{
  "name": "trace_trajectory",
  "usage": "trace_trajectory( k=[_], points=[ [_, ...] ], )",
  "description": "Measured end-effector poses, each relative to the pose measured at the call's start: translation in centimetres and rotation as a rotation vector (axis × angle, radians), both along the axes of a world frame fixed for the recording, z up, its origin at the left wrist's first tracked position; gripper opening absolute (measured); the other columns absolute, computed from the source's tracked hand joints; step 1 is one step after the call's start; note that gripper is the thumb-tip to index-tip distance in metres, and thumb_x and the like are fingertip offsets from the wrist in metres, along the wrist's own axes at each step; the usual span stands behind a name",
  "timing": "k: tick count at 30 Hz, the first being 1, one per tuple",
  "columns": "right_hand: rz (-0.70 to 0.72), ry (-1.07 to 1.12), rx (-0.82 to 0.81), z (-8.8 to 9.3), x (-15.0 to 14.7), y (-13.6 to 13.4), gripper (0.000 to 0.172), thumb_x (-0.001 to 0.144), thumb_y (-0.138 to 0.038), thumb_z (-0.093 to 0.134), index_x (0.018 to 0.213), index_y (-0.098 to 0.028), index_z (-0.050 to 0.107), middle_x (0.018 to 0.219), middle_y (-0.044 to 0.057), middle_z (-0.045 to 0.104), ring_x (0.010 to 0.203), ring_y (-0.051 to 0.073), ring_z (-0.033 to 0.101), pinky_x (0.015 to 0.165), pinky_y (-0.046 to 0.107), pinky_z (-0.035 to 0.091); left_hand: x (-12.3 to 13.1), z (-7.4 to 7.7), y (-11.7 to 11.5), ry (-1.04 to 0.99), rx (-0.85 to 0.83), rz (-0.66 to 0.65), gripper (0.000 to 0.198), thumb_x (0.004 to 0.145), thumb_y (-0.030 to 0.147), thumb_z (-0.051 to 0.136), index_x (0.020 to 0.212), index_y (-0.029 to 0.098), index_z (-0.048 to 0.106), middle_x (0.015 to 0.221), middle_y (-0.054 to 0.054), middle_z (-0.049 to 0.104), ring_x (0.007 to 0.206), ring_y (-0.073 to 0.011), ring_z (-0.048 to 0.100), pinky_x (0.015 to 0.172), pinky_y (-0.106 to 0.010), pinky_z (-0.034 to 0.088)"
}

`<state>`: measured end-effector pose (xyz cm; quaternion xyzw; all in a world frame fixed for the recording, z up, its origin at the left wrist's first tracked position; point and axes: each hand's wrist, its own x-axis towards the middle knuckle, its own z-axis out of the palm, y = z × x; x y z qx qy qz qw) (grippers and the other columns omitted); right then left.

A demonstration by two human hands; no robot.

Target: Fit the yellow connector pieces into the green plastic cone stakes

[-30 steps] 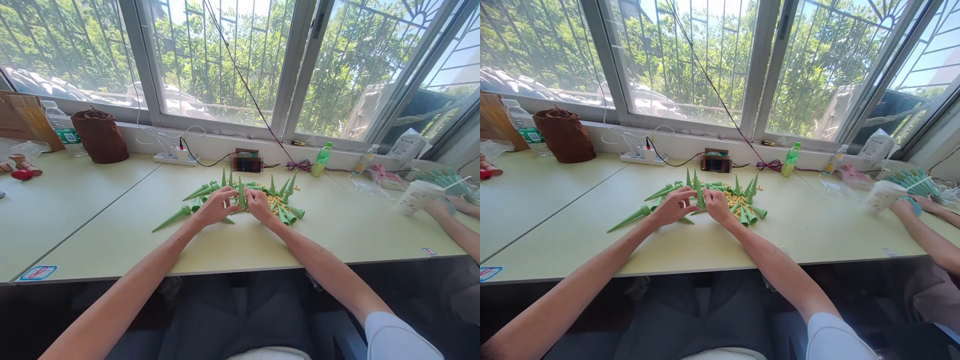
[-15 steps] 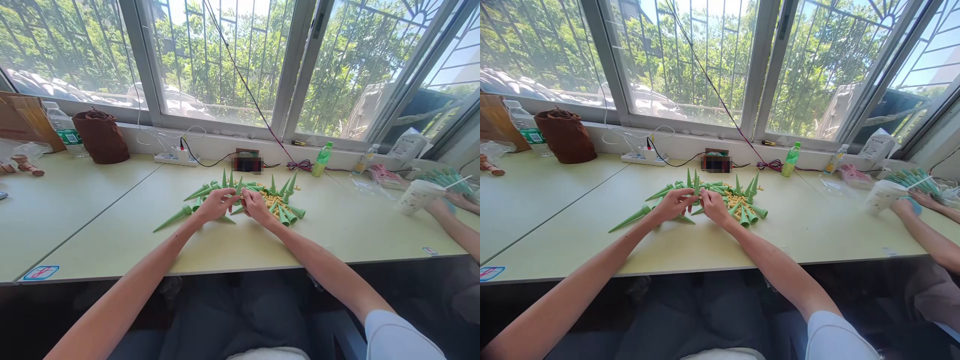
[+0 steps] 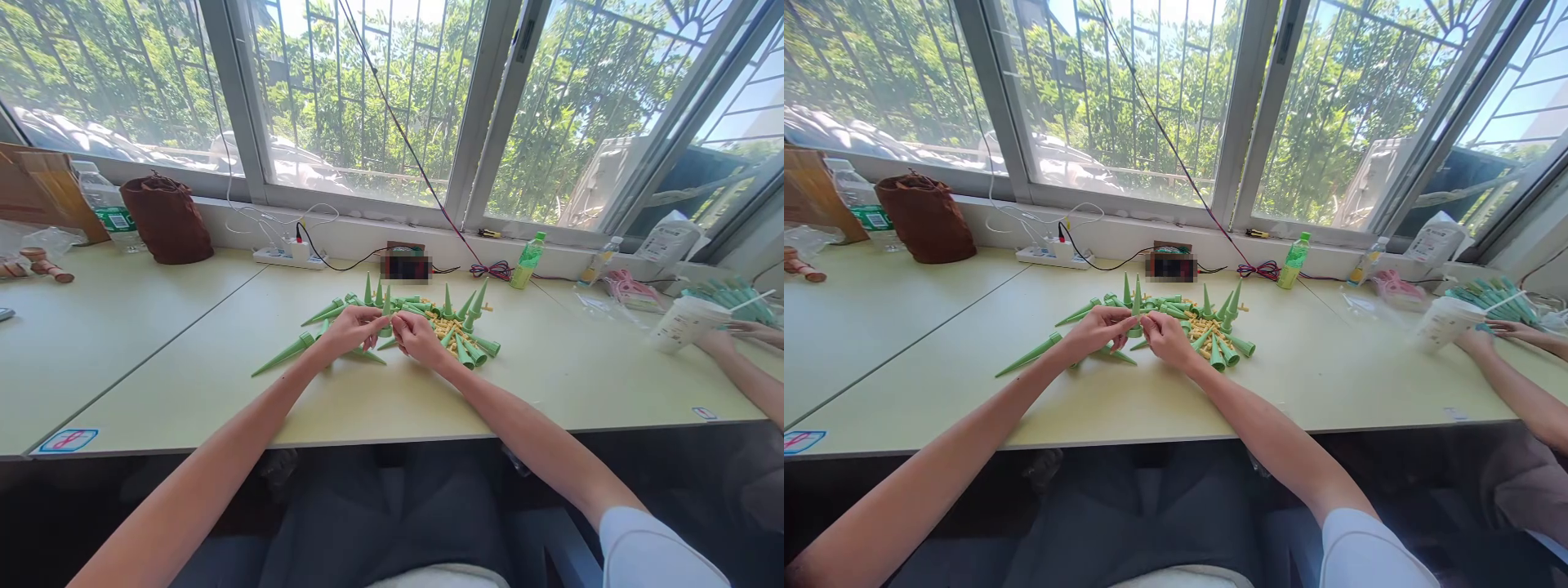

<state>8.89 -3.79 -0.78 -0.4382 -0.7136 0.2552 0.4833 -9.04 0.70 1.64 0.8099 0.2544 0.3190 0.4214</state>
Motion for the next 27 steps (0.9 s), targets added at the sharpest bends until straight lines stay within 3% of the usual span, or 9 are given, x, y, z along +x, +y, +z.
trace_trajectory(
  k=[7, 10, 13, 18, 22, 24, 27],
  points=[
    [-0.055, -0.040, 0.080, 0.2, -0.2, -0.4, 0.040, 0.095, -0.047, 0.039, 0.065, -0.022, 0.036, 0.058, -0.002, 0.042, 0.054, 0.011, 0.038, 0.048, 0.024, 0.033, -0.2, 0.6, -0.4, -0.079, -0.348, -0.072, 0.041, 0.082, 0.056, 0.062, 0.080, 0.014, 0.063, 0.058, 0.000, 0.050, 0.047, -0.0075, 0.045, 0.039, -0.019, 0.033],
    [-0.060, -0.008, 0.071, 0.2, -0.4, -0.4, 0.041, 0.096, -0.049, 0.037, 0.066, -0.022, 0.036, 0.058, -0.002, 0.041, 0.054, 0.012, 0.037, 0.047, 0.024, 0.032, 0.0, 0.9, -0.6, -0.092, -0.389, -0.062, 0.043, 0.079, 0.057, 0.064, 0.079, 0.014, 0.060, 0.060, 0.001, 0.048, 0.047, -0.0076, 0.044, 0.037, -0.019, 0.031],
    [-0.076, 0.013, 0.056, 0.2, -0.5, -0.3, 0.041, 0.096, -0.049, 0.036, 0.066, -0.022, 0.036, 0.058, -0.002, 0.040, 0.054, 0.012, 0.037, 0.047, 0.024, 0.032, 0.2, 0.8, -0.8, -0.077, -0.297, -0.037, 0.043, 0.081, 0.057, 0.062, 0.071, 0.016, 0.054, 0.054, 0.003, 0.045, 0.046, -0.0076, 0.043, 0.039, -0.019, 0.032],
    [-0.090, 0.004, 0.027, 0.1, -0.4, -0.1, 0.041, 0.096, -0.045, 0.036, 0.063, -0.022, 0.037, 0.054, -0.003, 0.039, 0.051, 0.011, 0.036, 0.048, 0.025, 0.031, 0.6, 0.3, -0.7, 0.000, 0.035, 0.072, 0.039, 0.084, 0.051, 0.058, 0.067, 0.017, 0.053, 0.047, 0.006, 0.041, 0.041, -0.0062, 0.038, 0.042, -0.020, 0.032],
    [-0.103, -0.007, -0.028, 0.0, -0.2, 0.2, 0.043, 0.096, -0.044, 0.036, 0.060, -0.021, 0.036, 0.050, -0.003, 0.038, 0.049, 0.011, 0.035, 0.046, 0.025, 0.028, 1.0, -0.2, -0.5, -0.008, 0.310, 0.164, 0.032, 0.082, 0.044, 0.061, 0.068, 0.016, 0.055, 0.061, 0.003, 0.045, 0.046, -0.0057, 0.039, 0.045, -0.021, 0.035],
    [-0.107, -0.017, -0.031, -0.1, -0.2, 0.3, 0.043, 0.096, -0.043, 0.036, 0.059, -0.022, 0.036, 0.049, -0.003, 0.037, 0.048, 0.011, 0.034, 0.046, 0.025, 0.028, 1.1, -0.3, -0.4, -0.010, 0.361, 0.165, 0.032, 0.082, 0.043, 0.061, 0.066, 0.016, 0.055, 0.067, 0.002, 0.047, 0.047, -0.0054, 0.040, 0.046, -0.021, 0.036],
    [-0.108, -0.024, -0.026, -0.2, -0.1, 0.4, 0.044, 0.096, -0.044, 0.036, 0.059, -0.022, 0.036, 0.048, -0.003, 0.037, 0.047, 0.012, 0.035, 0.047, 0.026, 0.028, 1.1, -0.3, -0.6, -0.005, 0.301, 0.172, 0.031, 0.081, 0.043, 0.061, 0.067, 0.016, 0.055, 0.064, 0.002, 0.047, 0.045, -0.0054, 0.040, 0.045, -0.022, 0.035]
  ],
)
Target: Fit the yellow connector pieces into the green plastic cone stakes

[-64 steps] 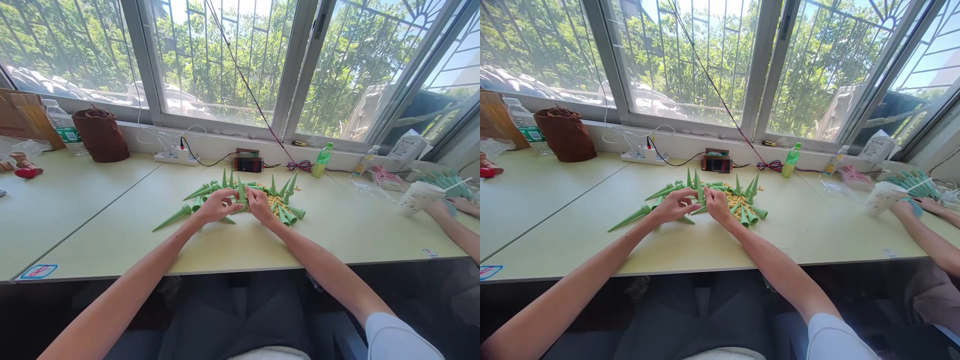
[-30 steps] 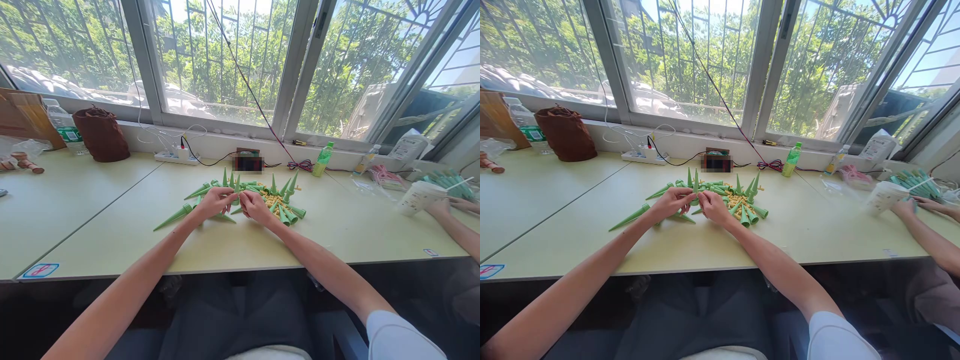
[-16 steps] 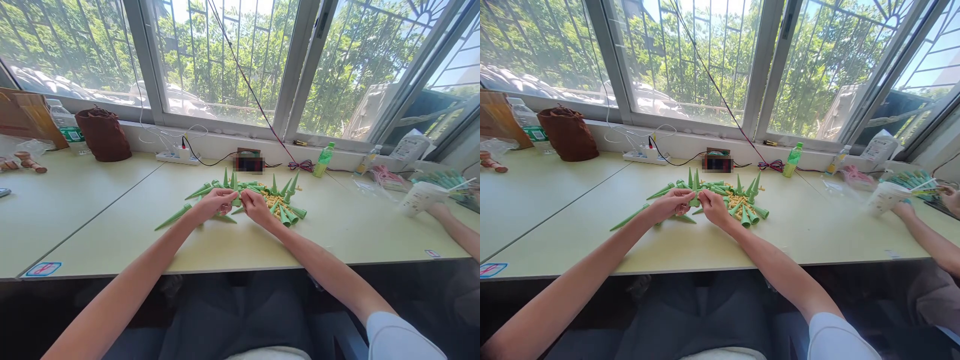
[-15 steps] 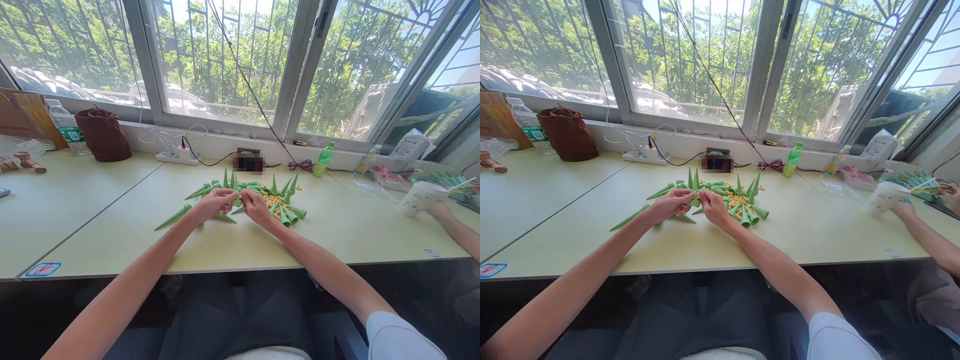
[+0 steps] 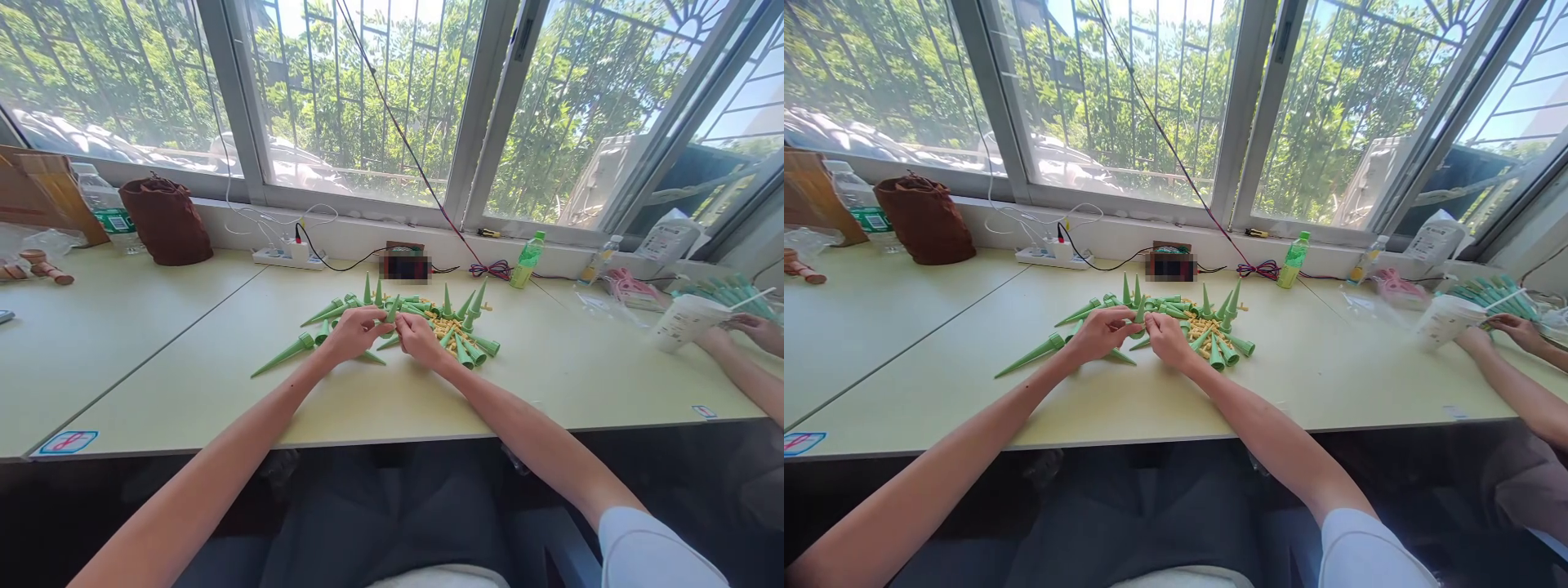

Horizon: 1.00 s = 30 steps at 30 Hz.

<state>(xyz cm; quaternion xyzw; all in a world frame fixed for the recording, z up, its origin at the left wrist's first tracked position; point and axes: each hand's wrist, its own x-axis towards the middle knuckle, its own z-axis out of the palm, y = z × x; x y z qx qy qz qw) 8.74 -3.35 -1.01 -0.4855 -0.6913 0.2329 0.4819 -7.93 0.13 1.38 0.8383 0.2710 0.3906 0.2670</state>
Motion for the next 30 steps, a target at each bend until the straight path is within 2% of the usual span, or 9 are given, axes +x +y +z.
trace_trajectory(
  k=[5, 13, 16, 19, 24, 28, 30],
  points=[
    [0.006, -0.001, 0.017, -0.1, 0.0, 0.1, 0.048, 0.096, -0.050, 0.037, 0.057, -0.022, 0.035, 0.050, -0.002, 0.038, 0.048, 0.013, 0.036, 0.048, 0.027, 0.029, -0.4, 0.3, -0.2, 0.026, -0.224, -0.065, 0.035, 0.082, 0.048, 0.061, 0.067, 0.017, 0.054, 0.048, 0.005, 0.042, 0.041, -0.0071, 0.042, 0.042, -0.021, 0.031],
    [0.050, -0.110, 0.182, 0.3, 0.1, -0.4, 0.044, 0.098, -0.049, 0.033, 0.064, -0.021, 0.034, 0.057, -0.002, 0.040, 0.055, 0.012, 0.034, 0.054, 0.028, 0.028, -1.2, 0.7, 0.1, -0.041, -0.560, -0.241, 0.040, 0.083, 0.052, 0.062, 0.071, 0.015, 0.056, 0.052, 0.003, 0.047, 0.049, -0.0072, 0.046, 0.047, -0.019, 0.037],
    [0.045, -0.119, 0.189, 0.2, 0.0, -0.4, 0.042, 0.098, -0.046, 0.034, 0.065, -0.021, 0.034, 0.058, -0.003, 0.039, 0.055, 0.012, 0.033, 0.054, 0.029, 0.027, -1.2, 0.8, 0.0, -0.045, -0.625, -0.266, 0.039, 0.083, 0.054, 0.062, 0.076, 0.015, 0.058, 0.052, 0.003, 0.048, 0.048, -0.0077, 0.045, 0.045, -0.020, 0.036],
    [0.014, -0.111, 0.165, 0.1, 0.0, -0.3, 0.040, 0.098, -0.043, 0.034, 0.064, -0.021, 0.033, 0.057, -0.003, 0.037, 0.054, 0.012, 0.032, 0.054, 0.029, 0.026, -1.0, 0.8, -0.1, -0.018, -0.536, -0.214, 0.038, 0.083, 0.053, 0.061, 0.078, 0.016, 0.056, 0.051, 0.004, 0.047, 0.048, -0.0087, 0.048, 0.046, -0.020, 0.037],
    [-0.003, -0.121, 0.127, 0.1, 0.1, 0.0, 0.039, 0.097, -0.038, 0.035, 0.062, -0.021, 0.033, 0.056, -0.003, 0.038, 0.054, 0.012, 0.034, 0.055, 0.028, 0.026, -0.4, 0.2, -0.1, 0.061, -0.227, -0.074, 0.036, 0.085, 0.048, 0.058, 0.069, 0.016, 0.051, 0.051, 0.004, 0.043, 0.045, -0.0074, 0.044, 0.044, -0.021, 0.033],
    [-0.045, -0.140, 0.079, 0.1, 0.3, 0.3, 0.039, 0.096, -0.031, 0.035, 0.058, -0.021, 0.032, 0.052, -0.002, 0.039, 0.052, 0.013, 0.034, 0.054, 0.029, 0.025, 0.0, -0.2, 0.0, 0.024, 0.076, -0.003, 0.030, 0.084, 0.040, 0.060, 0.069, 0.016, 0.053, 0.074, 0.000, 0.050, 0.052, -0.0058, 0.043, 0.049, -0.021, 0.038],
    [-0.069, -0.164, 0.072, 0.1, 0.2, 0.5, 0.039, 0.095, -0.028, 0.035, 0.057, -0.021, 0.032, 0.051, -0.001, 0.040, 0.052, 0.013, 0.034, 0.054, 0.029, 0.025, 0.2, -0.2, -0.1, 0.039, 0.119, -0.006, 0.029, 0.085, 0.039, 0.058, 0.068, 0.016, 0.052, 0.076, 0.000, 0.049, 0.054, -0.0059, 0.043, 0.050, -0.021, 0.039]
  ],
)
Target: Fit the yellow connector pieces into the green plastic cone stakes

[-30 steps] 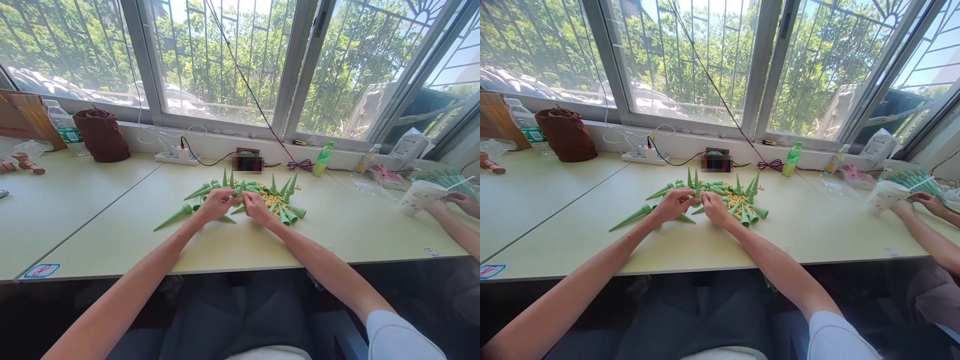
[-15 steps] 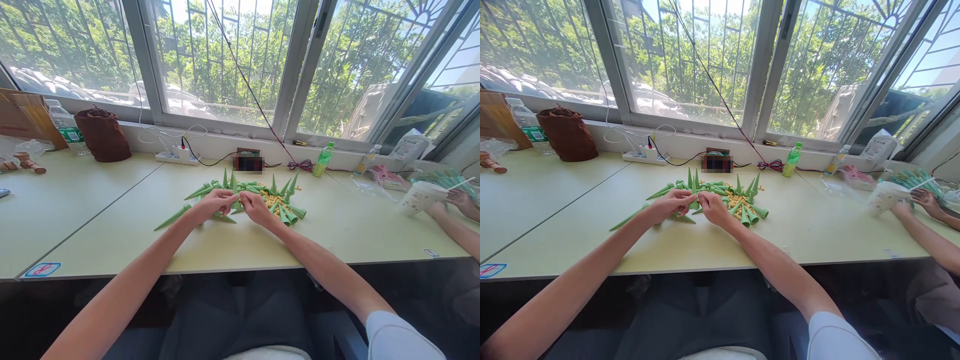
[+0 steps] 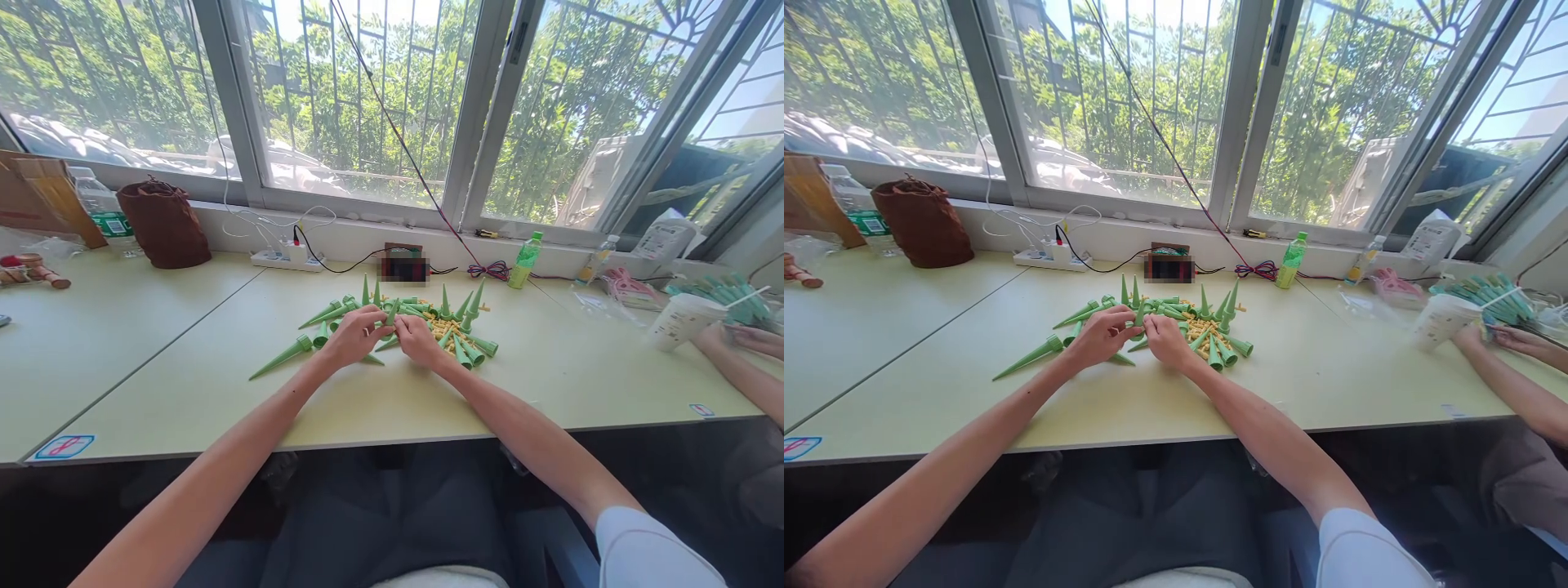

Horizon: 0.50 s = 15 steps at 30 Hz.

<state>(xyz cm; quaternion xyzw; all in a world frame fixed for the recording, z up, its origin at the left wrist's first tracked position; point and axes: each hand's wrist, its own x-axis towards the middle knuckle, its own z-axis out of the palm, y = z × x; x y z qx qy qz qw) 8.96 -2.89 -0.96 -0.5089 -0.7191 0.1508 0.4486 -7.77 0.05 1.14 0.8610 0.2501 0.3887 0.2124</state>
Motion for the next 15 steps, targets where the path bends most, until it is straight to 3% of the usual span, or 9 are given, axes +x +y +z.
trace_trajectory(
  k=[6, 12, 15],
  points=[
    [-0.011, -0.015, -0.010, -0.02, -0.27, -0.02, 0.040, 0.095, -0.027, 0.037, 0.056, -0.021, 0.031, 0.051, -0.002, 0.039, 0.051, 0.013, 0.032, 0.054, 0.030, 0.024, 0.03, 0.04, -0.13, -0.015, -0.185, -0.027, 0.033, 0.085, 0.041, 0.058, 0.066, 0.017, 0.046, 0.069, 0.002, 0.042, 0.050, -0.0061, 0.045, 0.048, -0.022, 0.039],
    [0.003, 0.008, 0.037, -0.08, -0.46, -0.16, 0.043, 0.097, -0.035, 0.035, 0.057, -0.021, 0.030, 0.051, -0.003, 0.036, 0.051, 0.012, 0.031, 0.053, 0.029, 0.024, -0.41, 0.65, -0.39, 0.067, -0.427, -0.037, 0.033, 0.085, 0.049, 0.056, 0.076, 0.018, 0.049, 0.046, 0.005, 0.042, 0.041, -0.0082, 0.042, 0.039, -0.020, 0.026],
    [0.014, 0.011, 0.072, 0.00, -0.48, -0.39, 0.042, 0.097, -0.038, 0.034, 0.058, -0.021, 0.030, 0.053, -0.003, 0.036, 0.052, 0.011, 0.030, 0.053, 0.029, 0.024, -0.64, 0.86, -0.38, 0.051, -0.522, -0.088, 0.037, 0.085, 0.053, 0.057, 0.078, 0.017, 0.051, 0.047, 0.005, 0.046, 0.042, -0.0075, 0.042, 0.040, -0.019, 0.030]
  ],
)
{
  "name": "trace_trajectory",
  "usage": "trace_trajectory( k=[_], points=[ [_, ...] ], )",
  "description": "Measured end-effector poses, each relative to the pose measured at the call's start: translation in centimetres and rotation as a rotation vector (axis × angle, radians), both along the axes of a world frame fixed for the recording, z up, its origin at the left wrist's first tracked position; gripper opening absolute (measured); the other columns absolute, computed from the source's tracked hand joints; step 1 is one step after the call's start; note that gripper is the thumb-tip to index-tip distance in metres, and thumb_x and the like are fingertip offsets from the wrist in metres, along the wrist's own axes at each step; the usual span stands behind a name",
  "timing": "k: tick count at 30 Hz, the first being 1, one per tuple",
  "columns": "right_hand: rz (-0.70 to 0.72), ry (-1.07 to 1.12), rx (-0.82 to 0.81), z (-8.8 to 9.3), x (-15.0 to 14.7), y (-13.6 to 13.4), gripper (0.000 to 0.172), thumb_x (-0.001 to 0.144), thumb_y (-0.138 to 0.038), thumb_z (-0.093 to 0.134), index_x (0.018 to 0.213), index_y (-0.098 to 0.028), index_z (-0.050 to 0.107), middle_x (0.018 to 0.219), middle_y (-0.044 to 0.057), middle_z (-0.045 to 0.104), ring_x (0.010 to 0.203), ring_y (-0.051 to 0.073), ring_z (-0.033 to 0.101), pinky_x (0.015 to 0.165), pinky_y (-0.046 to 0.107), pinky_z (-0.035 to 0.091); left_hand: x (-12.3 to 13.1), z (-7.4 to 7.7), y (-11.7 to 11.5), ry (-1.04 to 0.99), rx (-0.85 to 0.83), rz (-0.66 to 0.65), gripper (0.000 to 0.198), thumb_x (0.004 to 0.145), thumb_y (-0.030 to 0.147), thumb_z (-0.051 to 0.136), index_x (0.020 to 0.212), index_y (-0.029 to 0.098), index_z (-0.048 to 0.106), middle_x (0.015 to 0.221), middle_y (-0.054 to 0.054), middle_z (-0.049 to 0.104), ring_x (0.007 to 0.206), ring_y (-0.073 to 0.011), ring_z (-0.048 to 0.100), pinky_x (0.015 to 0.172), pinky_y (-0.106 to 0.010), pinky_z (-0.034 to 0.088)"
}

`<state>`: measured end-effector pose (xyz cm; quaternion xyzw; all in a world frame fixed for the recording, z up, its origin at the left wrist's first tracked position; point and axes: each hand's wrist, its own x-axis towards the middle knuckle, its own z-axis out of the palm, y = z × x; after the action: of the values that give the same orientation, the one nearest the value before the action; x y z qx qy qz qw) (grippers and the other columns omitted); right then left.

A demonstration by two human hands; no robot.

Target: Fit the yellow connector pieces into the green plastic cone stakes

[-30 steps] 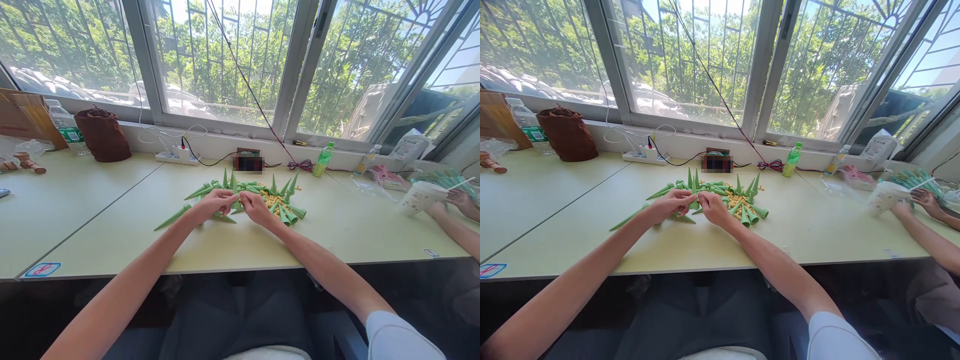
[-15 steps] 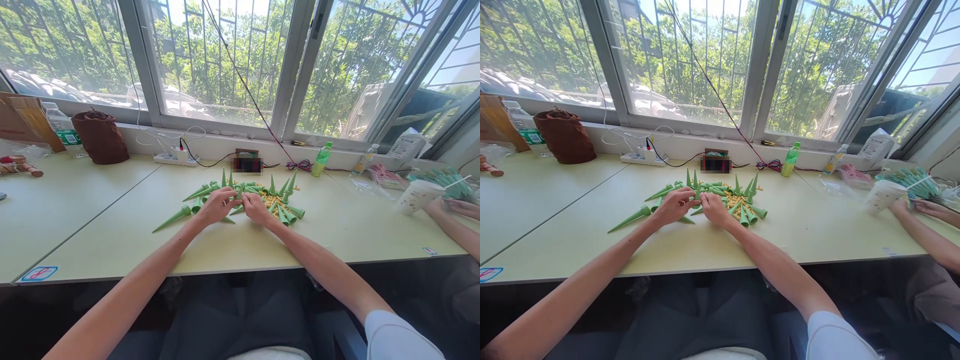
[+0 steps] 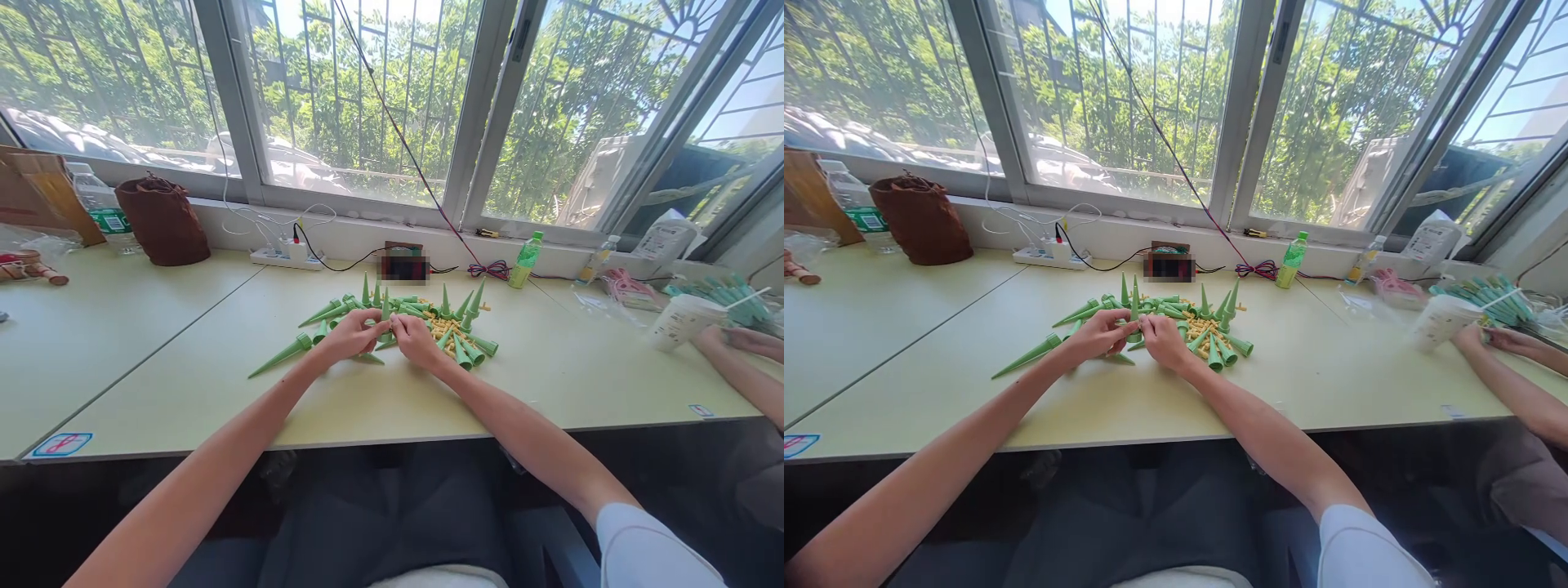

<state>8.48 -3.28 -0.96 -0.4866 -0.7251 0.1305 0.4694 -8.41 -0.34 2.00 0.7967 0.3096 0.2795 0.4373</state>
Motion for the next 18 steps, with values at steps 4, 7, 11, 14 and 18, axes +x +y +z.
trace_trajectory(
  k=[4, 7, 11, 14, 18],
  points=[
    [0.081, -0.003, 0.076, 0.26, 0.07, -0.42, 0.037, 0.097, -0.037, 0.035, 0.065, -0.020, 0.034, 0.060, -0.003, 0.040, 0.057, 0.011, 0.032, 0.055, 0.028, 0.027, -0.19, 0.08, 0.22, -0.140, -0.209, -0.072, 0.043, 0.081, 0.057, 0.062, 0.075, 0.016, 0.051, 0.058, 0.005, 0.041, 0.048, -0.0064, 0.045, 0.041, -0.019, 0.033],
    [0.093, 0.004, 0.095, 0.32, 0.08, -0.59, 0.036, 0.098, -0.037, 0.036, 0.066, -0.020, 0.034, 0.060, -0.003, 0.039, 0.057, 0.011, 0.032, 0.056, 0.028, 0.027, -0.32, 0.05, 0.34, -0.170, -0.273, -0.097, 0.043, 0.079, 0.057, 0.065, 0.075, 0.016, 0.052, 0.061, 0.005, 0.039, 0.049, -0.0057, 0.044, 0.040, -0.018, 0.032],
    [0.050, 0.001, 0.051, 0.27, 0.03, -0.53, 0.036, 0.097, -0.036, 0.036, 0.065, -0.020, 0.032, 0.058, -0.004, 0.037, 0.056, 0.011, 0.031, 0.055, 0.028, 0.026, -0.35, -0.20, 0.38, -0.114, -0.128, -0.065, 0.038, 0.084, 0.054, 0.060, 0.076, 0.017, 0.051, 0.054, 0.005, 0.043, 0.046, -0.0066, 0.043, 0.042, -0.019, 0.033],
    [0.025, 0.000, 0.006, 0.33, 0.02, -0.34, 0.036, 0.096, -0.033, 0.036, 0.063, -0.020, 0.031, 0.057, -0.003, 0.038, 0.055, 0.011, 0.032, 0.055, 0.028, 0.026, -0.06, -0.46, 0.39, -0.043, 0.046, 0.002, 0.036, 0.086, 0.050, 0.056, 0.075, 0.017, 0.050, 0.050, 0.005, 0.042, 0.042, -0.0062, 0.038, 0.041, -0.020, 0.029],
    [-0.006, -0.007, -0.083, 0.47, 0.05, -0.07, 0.039, 0.096, -0.026, 0.037, 0.058, -0.021, 0.030, 0.053, -0.002, 0.038, 0.054, 0.013, 0.033, 0.054, 0.029, 0.026, 0.55, -0.70, 0.34, -0.092, 0.315, 0.060, 0.036, 0.082, 0.044, 0.060, 0.065, 0.016, 0.045, 0.066, 0.003, 0.044, 0.046, -0.0038, 0.036, 0.043, -0.021, 0.032]
  ],
)
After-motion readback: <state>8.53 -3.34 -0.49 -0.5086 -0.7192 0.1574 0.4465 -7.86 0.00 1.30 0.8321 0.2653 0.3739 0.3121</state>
